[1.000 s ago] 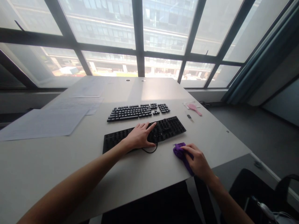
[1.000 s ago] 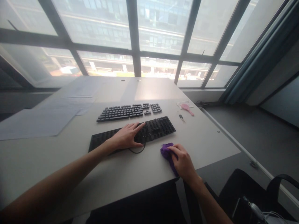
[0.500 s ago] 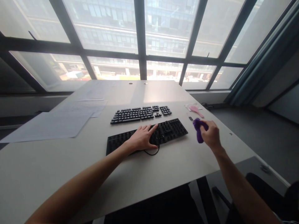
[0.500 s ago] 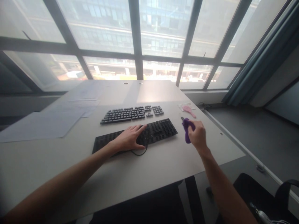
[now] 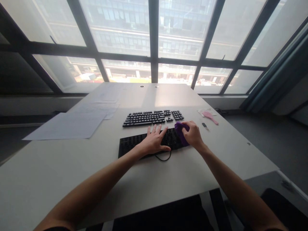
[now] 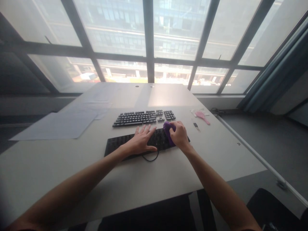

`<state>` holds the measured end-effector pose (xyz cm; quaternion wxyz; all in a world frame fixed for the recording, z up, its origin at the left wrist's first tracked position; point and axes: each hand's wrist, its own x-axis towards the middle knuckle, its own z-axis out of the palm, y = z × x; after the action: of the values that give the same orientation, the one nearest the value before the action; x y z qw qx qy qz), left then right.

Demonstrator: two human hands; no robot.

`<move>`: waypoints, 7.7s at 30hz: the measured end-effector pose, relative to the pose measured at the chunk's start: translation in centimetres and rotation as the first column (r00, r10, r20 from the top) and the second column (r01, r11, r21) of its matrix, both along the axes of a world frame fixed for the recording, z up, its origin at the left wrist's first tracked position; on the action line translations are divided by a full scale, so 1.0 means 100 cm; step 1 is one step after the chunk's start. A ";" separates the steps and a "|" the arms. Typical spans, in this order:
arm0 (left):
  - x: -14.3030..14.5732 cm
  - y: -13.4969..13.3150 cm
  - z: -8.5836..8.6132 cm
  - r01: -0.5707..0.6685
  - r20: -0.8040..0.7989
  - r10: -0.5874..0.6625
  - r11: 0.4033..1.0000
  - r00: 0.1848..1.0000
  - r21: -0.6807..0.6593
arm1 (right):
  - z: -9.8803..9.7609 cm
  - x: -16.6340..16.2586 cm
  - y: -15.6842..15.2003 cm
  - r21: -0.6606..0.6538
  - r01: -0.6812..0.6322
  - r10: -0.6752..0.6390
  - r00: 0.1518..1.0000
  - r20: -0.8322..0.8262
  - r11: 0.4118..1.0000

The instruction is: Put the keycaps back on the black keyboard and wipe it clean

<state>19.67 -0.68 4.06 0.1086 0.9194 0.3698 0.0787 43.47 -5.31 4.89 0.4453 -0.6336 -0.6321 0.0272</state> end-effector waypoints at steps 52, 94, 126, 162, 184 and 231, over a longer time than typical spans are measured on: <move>-0.180 0.088 -0.041 -0.547 0.403 0.466 0.830 0.788 0.110 | 0.001 -0.163 0.035 -0.127 -0.580 0.586 0.742 0.326 0.805; -0.204 -0.047 -0.014 -0.357 0.590 0.509 0.861 0.627 -0.362 | -0.022 -0.203 0.028 -0.196 -0.739 0.700 0.673 -0.238 0.644; -0.195 -0.065 -0.028 -0.239 0.497 0.155 0.965 0.854 0.110 | -0.040 -0.214 0.005 -0.183 -0.673 0.691 0.721 0.055 0.716; -0.199 -0.070 -0.030 -0.246 0.285 0.156 0.918 0.946 0.312 | -0.036 -0.210 0.004 -0.191 -0.713 0.735 0.623 0.269 0.674; -0.173 0.039 0.004 -0.390 0.382 0.302 0.904 0.874 0.177 | -0.016 -0.163 0.093 -0.192 -0.405 0.445 0.855 0.265 0.894; -0.156 -0.040 0.000 -0.132 0.450 0.168 0.985 0.877 -0.110 | -0.018 -0.105 0.012 -0.159 -0.571 0.564 0.821 -0.095 0.805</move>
<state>4.08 -4.69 4.05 0.2210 0.8387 0.4067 0.2870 33.01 -4.14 3.09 0.3712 -0.4526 -0.7776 0.2296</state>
